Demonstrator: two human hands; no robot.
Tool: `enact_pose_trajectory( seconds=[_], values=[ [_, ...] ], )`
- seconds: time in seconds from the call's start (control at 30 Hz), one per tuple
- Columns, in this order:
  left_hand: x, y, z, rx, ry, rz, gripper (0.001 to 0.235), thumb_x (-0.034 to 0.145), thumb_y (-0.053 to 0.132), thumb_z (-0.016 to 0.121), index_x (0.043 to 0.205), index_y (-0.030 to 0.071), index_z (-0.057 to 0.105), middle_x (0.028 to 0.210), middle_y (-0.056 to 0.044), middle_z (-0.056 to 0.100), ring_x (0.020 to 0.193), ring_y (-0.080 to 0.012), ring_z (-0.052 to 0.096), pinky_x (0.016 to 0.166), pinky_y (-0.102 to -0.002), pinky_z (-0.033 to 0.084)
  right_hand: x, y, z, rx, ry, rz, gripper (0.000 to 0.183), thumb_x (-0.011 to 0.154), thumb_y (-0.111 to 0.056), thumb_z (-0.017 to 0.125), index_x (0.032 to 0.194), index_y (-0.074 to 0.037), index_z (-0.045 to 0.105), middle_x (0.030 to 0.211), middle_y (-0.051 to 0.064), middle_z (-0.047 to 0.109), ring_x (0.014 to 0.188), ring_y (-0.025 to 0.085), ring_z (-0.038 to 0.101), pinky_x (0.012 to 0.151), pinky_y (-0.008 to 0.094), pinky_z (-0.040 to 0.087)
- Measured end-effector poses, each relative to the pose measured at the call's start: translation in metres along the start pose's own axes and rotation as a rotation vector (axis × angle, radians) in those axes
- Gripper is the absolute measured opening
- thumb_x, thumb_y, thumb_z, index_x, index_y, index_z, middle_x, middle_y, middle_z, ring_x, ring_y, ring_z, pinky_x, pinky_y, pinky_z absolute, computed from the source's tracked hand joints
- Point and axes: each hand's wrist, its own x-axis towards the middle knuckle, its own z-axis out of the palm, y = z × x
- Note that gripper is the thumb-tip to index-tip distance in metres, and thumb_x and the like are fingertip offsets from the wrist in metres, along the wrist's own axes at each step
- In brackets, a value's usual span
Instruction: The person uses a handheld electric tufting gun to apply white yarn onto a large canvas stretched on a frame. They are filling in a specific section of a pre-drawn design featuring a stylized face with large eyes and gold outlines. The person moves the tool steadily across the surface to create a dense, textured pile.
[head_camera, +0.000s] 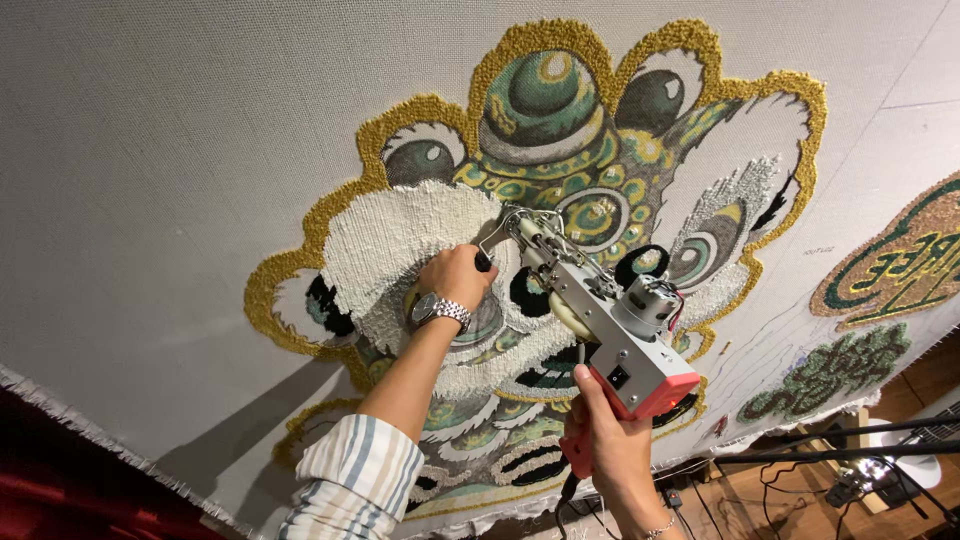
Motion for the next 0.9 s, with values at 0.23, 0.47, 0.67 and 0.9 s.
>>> enact_pose_trajectory(
  seconds=[0.23,0.47,0.67,0.9],
  values=[
    [-0.003,0.005,-0.002,-0.006,0.101,0.049,0.036,0.073,0.045,0.086,0.091,0.014,0.078,0.082,-0.016,0.075,0.076,-0.0315,0.074,0.067,-0.046,0.058,0.002,-0.001,-0.002,0.039,-0.013,0.038,0.023,0.088,-0.021,0.074,0.088,-0.003,0.059,0.059,0.004,0.048,0.046,0.016,0.046,0.043,0.034,0.041],
    [-0.012,0.013,0.002,-0.042,0.069,-0.010,0.036,0.076,0.046,0.086,0.082,0.011,0.078,0.081,-0.014,0.075,0.074,-0.0312,0.072,0.065,-0.045,0.057,0.001,-0.002,-0.011,0.006,-0.014,0.010,0.022,0.089,-0.021,0.074,0.089,-0.003,0.062,0.061,0.003,0.050,0.050,0.015,0.047,0.045,0.033,0.041],
    [-0.006,0.020,0.052,-0.810,-0.430,0.057,0.036,0.078,0.036,0.084,0.099,0.010,0.071,0.088,-0.001,0.074,0.072,-0.0109,0.072,0.057,-0.032,0.061,0.009,-0.021,-0.032,-0.114,-0.007,0.106,0.028,0.082,-0.027,0.075,0.091,-0.005,0.060,0.061,0.005,0.053,0.049,0.020,0.053,0.043,0.037,0.044],
    [0.004,0.030,0.132,-1.103,-0.715,0.167,0.049,0.091,0.036,0.077,0.125,0.000,0.077,0.104,-0.013,0.079,0.062,-0.0106,0.061,0.054,-0.026,0.052,0.037,-0.029,-0.093,-0.007,-0.100,0.093,0.024,0.086,-0.020,0.069,0.101,-0.003,0.059,0.063,0.006,0.051,0.052,0.020,0.050,0.047,0.036,0.041]
  ],
)
